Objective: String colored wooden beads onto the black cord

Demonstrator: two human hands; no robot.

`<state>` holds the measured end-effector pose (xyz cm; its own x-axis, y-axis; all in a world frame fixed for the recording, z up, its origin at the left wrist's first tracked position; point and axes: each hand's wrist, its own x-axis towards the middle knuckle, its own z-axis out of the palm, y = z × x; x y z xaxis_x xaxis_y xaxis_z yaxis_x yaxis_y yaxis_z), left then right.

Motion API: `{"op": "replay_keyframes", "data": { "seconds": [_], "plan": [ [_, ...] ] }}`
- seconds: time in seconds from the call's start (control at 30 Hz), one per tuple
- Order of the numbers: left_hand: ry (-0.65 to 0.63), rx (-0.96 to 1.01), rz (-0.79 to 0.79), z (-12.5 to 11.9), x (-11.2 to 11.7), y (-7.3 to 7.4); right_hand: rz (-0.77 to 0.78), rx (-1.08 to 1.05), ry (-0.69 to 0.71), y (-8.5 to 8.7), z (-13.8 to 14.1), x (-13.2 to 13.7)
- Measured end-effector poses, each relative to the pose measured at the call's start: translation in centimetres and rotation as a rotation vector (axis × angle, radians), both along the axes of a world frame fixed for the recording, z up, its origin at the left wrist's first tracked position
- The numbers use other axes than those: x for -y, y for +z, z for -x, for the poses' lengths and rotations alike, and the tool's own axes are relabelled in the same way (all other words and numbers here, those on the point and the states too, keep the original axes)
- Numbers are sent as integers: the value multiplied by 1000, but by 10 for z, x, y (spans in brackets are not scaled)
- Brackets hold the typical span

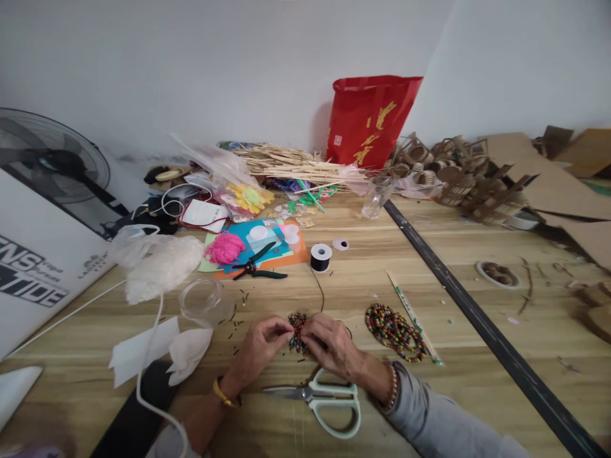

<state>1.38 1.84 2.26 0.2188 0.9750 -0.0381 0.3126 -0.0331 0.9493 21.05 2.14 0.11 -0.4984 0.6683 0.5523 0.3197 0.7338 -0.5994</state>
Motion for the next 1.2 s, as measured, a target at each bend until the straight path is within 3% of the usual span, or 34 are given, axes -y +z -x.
{"op": "replay_keyframes", "data": {
  "seconds": [0.17,0.5,1.2],
  "plan": [
    [-16,120,114,2,-2,-5,-17,-14,3,5,0,0],
    [-36,167,151,4,-4,-5,-16,-31,6,6,0,0],
    [-85,203,74,4,-3,-1,-5,-22,15,7,1,1]
  ]
}}
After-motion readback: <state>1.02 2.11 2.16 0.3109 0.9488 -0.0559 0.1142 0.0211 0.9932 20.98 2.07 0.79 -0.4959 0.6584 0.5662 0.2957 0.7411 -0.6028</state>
